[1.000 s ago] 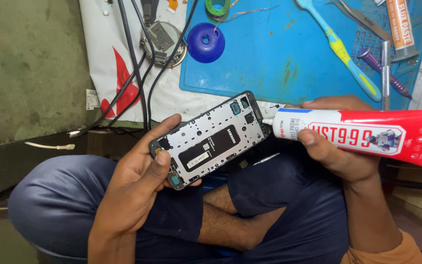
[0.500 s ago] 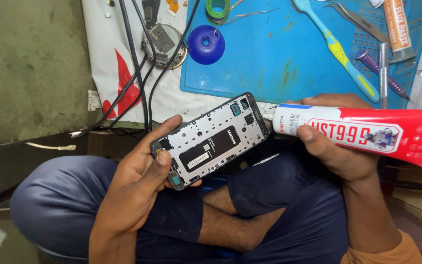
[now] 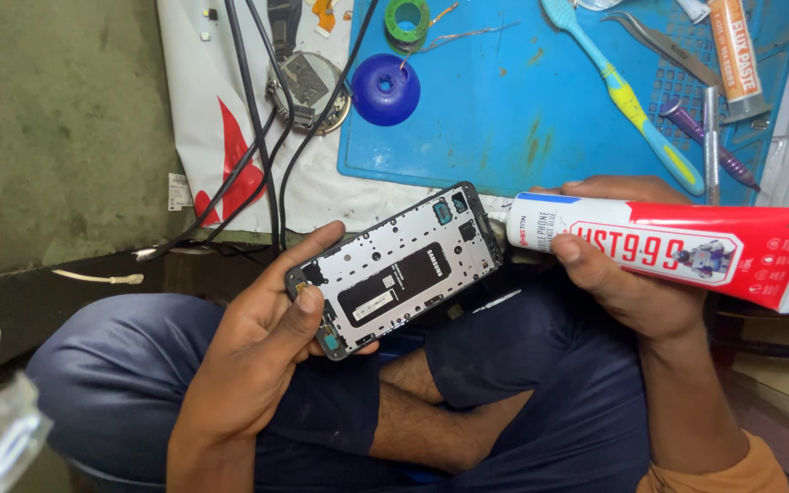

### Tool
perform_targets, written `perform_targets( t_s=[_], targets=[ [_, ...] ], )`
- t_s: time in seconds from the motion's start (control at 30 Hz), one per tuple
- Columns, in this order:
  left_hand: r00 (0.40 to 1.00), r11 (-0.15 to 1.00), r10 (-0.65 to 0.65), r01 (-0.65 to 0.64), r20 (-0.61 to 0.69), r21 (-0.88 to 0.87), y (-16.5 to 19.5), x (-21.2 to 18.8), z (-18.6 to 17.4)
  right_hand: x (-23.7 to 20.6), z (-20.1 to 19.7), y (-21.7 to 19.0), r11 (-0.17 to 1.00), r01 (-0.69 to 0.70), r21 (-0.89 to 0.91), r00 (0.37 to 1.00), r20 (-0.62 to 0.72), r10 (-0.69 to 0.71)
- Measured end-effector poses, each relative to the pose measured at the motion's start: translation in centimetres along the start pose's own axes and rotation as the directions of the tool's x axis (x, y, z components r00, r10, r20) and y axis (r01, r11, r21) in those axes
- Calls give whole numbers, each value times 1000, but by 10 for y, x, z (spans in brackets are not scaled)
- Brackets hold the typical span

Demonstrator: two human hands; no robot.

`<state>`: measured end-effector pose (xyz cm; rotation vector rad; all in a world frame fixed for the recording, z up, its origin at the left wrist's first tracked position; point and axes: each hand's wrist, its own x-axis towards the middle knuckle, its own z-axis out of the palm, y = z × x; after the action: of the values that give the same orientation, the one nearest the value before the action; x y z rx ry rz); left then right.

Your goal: The person sits on the floor at a repair bench holding a Samsung phone mid-frame, scrubs it with a toothbrush, scrapes the frame edge with a metal tool, then squeezes adhesive from a UST999 tube around the phone frame edge, rotating the frame as they apply the glue.

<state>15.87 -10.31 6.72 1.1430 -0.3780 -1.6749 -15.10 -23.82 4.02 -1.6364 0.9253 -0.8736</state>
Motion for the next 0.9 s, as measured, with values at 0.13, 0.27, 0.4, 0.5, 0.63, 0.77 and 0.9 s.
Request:
perform_targets(
  t_s=[0.13, 0.27, 0.4, 0.5, 0.63, 0.77, 0.9],
  targets=[
    [1000, 1000, 10, -10, 12, 4, 0, 0, 0, 0, -1, -2, 987, 48, -153, 998, -35, -54],
    [1000, 1000, 8, -8, 10, 6, 0, 0, -1, -1, -1, -3, 995, -3, -97, 999, -46, -2],
    [1000, 1000, -5, 5, 6, 14, 0, 1, -1, 4, -1, -6, 968, 79, -239, 997, 0, -81],
    [1000, 1000, 0, 0, 7, 13, 0, 1, -2, 10, -2, -14, 995, 1, -98, 999, -32, -4],
    [1000, 1000, -5, 5, 10, 24, 1, 1, -2, 17, -6, -21, 999, 8, -31, 999, -37, -9],
    [1000, 1000, 12, -13, 11, 22, 2, 2, -1, 23, -2, -11, 997, 25, -75, 1000, 14, -24],
    [1000, 1000, 9, -10, 16, 28, 1, 1, -1, 21, -2, -5, 998, -8, -63, 1000, 22, 9]
  ],
)
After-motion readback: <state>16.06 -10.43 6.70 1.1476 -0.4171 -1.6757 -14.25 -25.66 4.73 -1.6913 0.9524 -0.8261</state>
